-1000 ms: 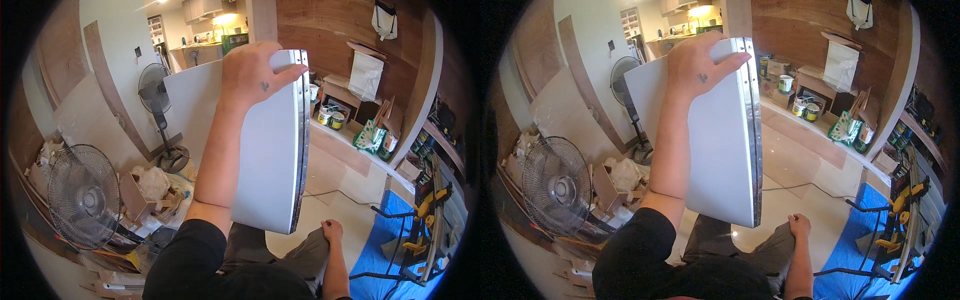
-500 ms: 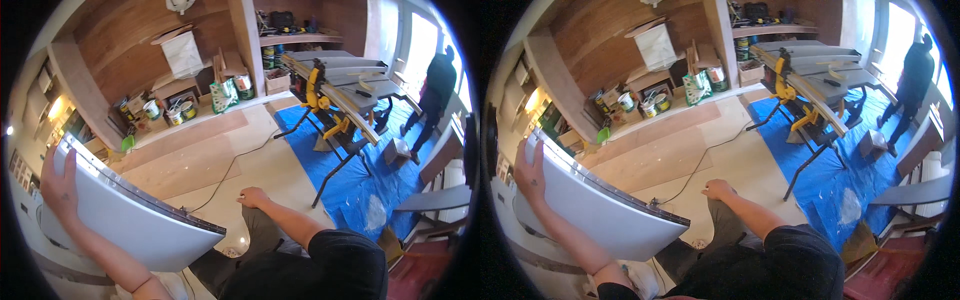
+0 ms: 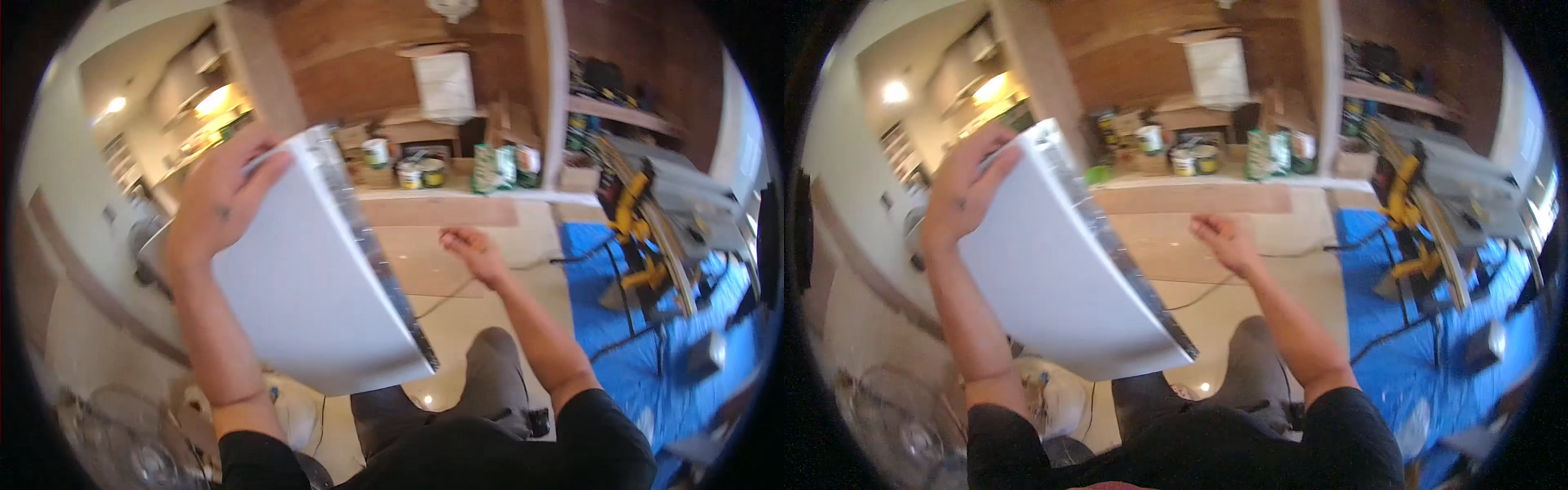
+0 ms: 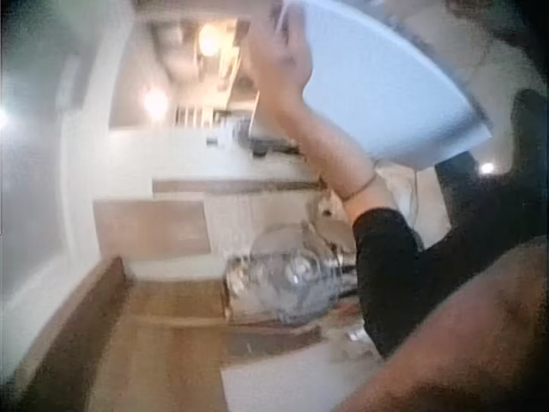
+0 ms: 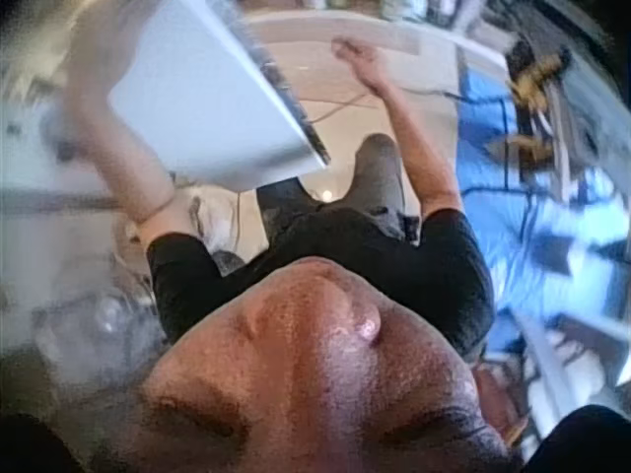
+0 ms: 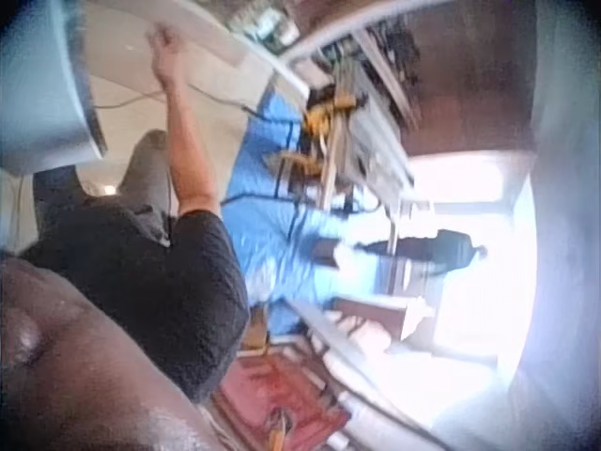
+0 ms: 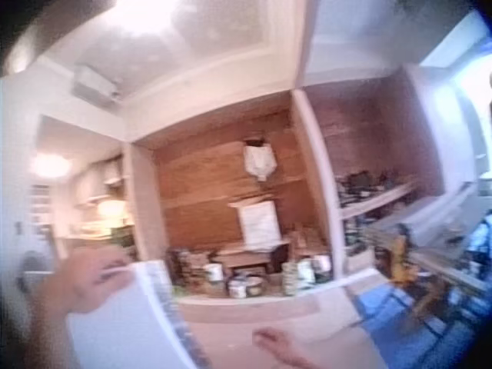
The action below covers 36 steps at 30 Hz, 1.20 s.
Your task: The person attaches a long metal piano hinge to the edge of a white cabinet door by aligning it and using a manual screwdriver to secure screws into pre-drilled holes.
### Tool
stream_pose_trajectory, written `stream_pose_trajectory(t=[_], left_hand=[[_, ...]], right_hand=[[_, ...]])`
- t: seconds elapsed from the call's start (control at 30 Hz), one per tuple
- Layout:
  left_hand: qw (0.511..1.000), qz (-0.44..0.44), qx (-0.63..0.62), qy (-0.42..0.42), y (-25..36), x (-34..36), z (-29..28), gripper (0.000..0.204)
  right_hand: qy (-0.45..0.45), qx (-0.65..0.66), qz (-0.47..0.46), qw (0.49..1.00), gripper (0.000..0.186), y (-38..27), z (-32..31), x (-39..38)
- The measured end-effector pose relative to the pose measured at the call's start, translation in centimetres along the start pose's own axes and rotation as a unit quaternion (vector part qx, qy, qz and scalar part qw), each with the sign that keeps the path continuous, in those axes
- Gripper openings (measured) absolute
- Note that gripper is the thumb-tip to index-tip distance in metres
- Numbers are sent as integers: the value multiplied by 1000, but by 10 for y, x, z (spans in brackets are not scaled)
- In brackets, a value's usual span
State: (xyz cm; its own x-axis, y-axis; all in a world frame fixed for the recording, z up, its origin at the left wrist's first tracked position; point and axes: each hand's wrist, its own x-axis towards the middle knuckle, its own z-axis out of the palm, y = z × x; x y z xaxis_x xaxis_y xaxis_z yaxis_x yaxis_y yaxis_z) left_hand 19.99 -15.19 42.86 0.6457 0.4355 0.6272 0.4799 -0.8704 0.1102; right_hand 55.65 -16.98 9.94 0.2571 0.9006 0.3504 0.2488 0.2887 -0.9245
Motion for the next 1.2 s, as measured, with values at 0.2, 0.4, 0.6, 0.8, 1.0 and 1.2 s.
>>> stream_pose_trajectory(t=[0.2,0.4,0.6,0.8,1.0,1.2], left_hand=[[983,-37,-132,-121,-10,-5,-34,20],[987,11,-130,-93,-14,-11,-36,20],[992,95,-64,-55,-9,-12,-48,21],[987,156,24,-40,1,-7,-50,23],[980,185,57,-35,9,-4,-47,22],[970,215,108,-46,9,0,-52,19]], right_hand=[[-107,116,-183,970,49,-250,51,33],[-138,37,-275,951,42,-301,75,37],[-124,12,-267,956,35,-306,87,30],[-120,73,-253,957,35,-306,90,25],[-114,54,-254,959,36,-301,84,28],[-109,64,-260,957,36,-300,88,30]])
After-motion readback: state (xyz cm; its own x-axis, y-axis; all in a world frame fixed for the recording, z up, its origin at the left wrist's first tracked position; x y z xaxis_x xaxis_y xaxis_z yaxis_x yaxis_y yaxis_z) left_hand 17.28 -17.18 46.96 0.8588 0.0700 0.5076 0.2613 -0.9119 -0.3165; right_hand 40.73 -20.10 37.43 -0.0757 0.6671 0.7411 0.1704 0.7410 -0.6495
